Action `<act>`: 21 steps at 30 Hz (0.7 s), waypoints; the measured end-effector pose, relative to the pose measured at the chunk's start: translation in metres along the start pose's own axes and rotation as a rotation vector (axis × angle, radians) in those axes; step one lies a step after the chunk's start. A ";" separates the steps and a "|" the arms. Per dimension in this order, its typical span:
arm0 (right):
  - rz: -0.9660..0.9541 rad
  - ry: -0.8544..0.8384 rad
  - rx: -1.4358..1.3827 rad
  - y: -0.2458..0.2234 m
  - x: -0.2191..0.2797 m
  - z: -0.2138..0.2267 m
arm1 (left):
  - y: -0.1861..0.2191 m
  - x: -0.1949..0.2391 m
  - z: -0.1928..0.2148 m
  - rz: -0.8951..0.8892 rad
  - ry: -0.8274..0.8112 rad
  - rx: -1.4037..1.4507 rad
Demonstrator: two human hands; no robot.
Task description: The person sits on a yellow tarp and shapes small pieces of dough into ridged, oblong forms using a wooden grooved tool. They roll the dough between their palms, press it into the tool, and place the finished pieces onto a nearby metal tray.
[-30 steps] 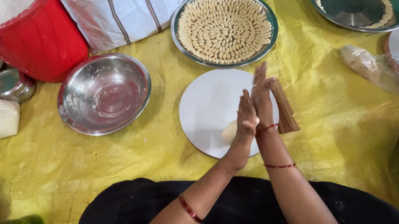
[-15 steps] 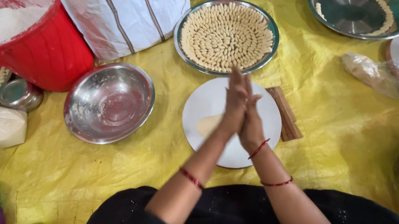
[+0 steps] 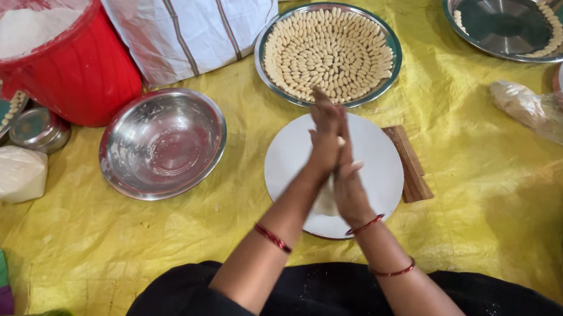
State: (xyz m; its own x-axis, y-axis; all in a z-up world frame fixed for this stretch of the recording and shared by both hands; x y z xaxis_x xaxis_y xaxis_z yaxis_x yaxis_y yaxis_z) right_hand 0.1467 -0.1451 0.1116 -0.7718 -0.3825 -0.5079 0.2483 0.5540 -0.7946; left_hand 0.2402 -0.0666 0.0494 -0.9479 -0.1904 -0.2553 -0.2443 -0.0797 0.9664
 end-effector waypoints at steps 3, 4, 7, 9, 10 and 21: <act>-0.042 0.013 -0.003 -0.001 0.003 -0.011 | 0.001 -0.012 0.015 -0.154 -0.008 0.002; -0.055 0.025 -0.044 0.000 0.002 -0.008 | 0.002 -0.010 0.014 -0.228 -0.017 -0.026; -0.087 0.141 -0.047 0.003 -0.004 0.016 | 0.003 0.017 -0.013 -0.367 -0.106 -0.309; -0.135 0.244 -0.073 0.004 -0.007 0.040 | -0.006 0.044 -0.037 -0.081 -0.212 -0.377; -0.176 0.295 -0.116 0.004 -0.009 0.055 | -0.001 0.059 -0.052 -0.158 -0.151 -0.356; -0.381 0.262 -0.582 0.027 0.005 0.041 | -0.015 0.019 -0.023 -0.288 -0.017 -0.640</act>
State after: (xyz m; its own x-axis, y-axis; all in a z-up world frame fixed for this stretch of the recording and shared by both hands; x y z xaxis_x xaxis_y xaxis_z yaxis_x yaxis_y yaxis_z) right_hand 0.1735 -0.1621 0.0737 -0.8750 -0.4778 -0.0786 -0.3585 0.7484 -0.5580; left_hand 0.2305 -0.0920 0.0290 -0.8677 -0.0601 -0.4935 -0.3233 -0.6858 0.6520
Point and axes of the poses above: each hand's wrist, its own x-axis away from the middle knuckle, its own z-axis out of the back of the hand, y = z × x, the point moved 3 cm from there along -x, towards the middle knuckle, and after that the axes turned 7 degrees about -x, right-handed, at the moved point
